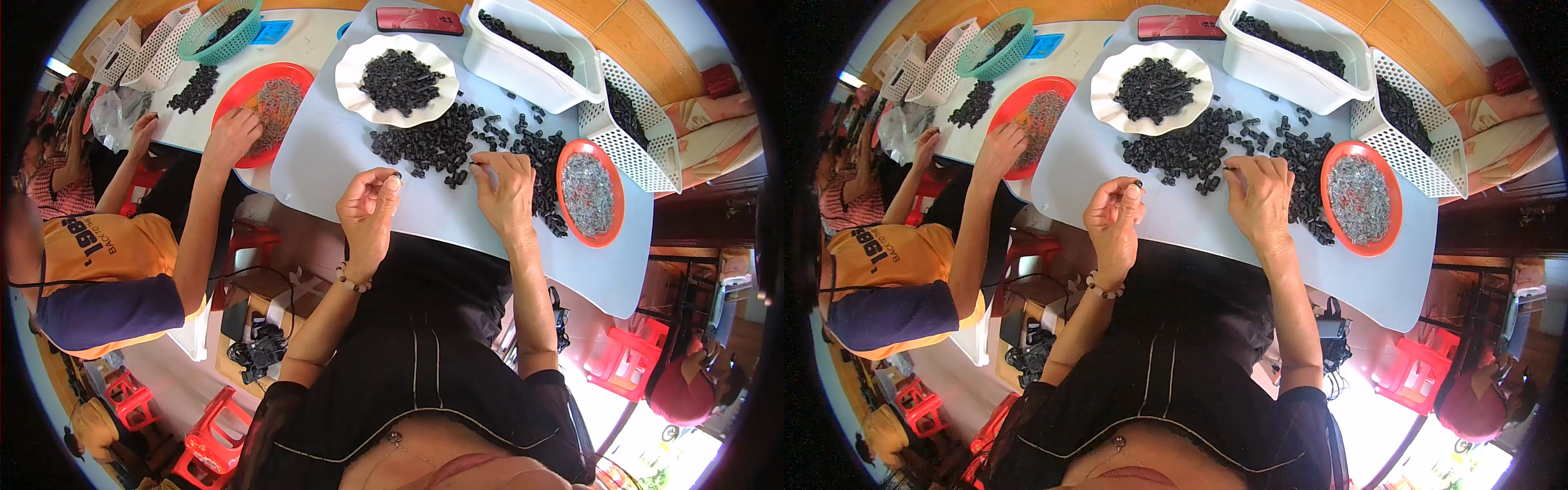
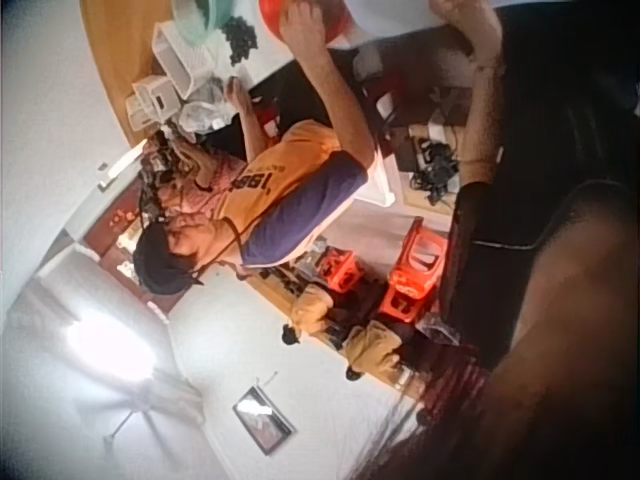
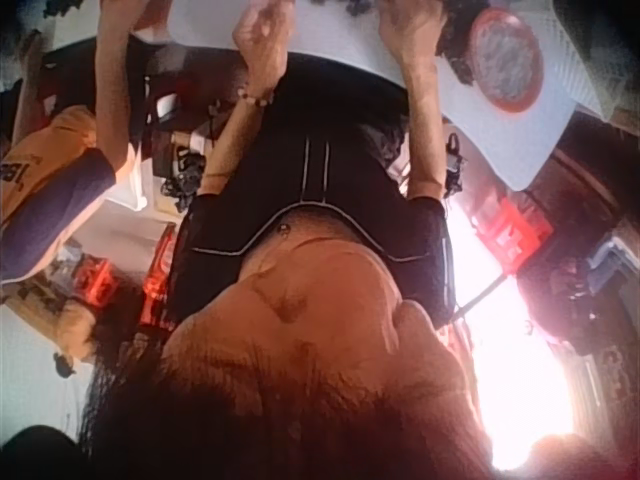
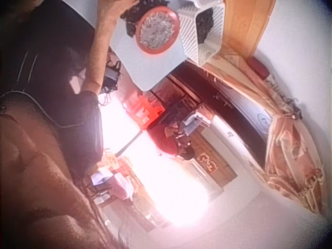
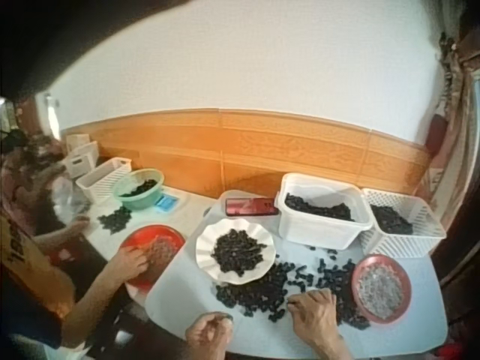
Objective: The person assembles small components by picking up plastic parts and inserting metal pieces into them by hand.
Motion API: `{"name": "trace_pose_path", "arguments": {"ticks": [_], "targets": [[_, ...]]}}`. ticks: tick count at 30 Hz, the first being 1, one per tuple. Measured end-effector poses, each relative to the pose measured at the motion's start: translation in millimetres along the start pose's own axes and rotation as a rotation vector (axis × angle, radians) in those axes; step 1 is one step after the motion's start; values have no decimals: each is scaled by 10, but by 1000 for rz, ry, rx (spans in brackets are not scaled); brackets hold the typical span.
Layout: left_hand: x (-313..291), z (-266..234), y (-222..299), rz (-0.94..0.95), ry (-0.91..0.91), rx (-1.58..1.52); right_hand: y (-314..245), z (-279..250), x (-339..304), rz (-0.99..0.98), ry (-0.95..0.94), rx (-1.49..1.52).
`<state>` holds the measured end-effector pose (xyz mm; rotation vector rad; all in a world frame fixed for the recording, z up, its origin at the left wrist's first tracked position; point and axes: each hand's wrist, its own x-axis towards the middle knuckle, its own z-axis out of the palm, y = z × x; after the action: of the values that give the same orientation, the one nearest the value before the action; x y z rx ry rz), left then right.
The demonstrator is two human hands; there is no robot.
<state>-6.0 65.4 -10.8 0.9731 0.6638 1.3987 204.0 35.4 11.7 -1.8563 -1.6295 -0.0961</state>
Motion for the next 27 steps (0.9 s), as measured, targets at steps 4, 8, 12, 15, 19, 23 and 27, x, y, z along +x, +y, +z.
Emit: {"name": "trace_pose_path", "arguments": {"ticks": [4,8,12,15,19,23,27], "targets": [[-3,-4,-13,1,15,14,-34,-35,61,-51,-16,23],[-5,-8,-16,7,8,34,-51,-41,147,-105,-33,95],[3,-14,-22,22,-11,40,-61,-6,190,-153,-112,119],[0,-16,-28,7,-8,29,-98,-24,230,-142,-154,86],[-1,-5,-14,14,-24,45,-108,1,256,-133,-137,129],[-11,-13,-23,-1,-30,18,-147,-65,254,-130,-60,204],[-23,11,8,-21,-29,-9,-127,-99,159,303,-200,870]]}}
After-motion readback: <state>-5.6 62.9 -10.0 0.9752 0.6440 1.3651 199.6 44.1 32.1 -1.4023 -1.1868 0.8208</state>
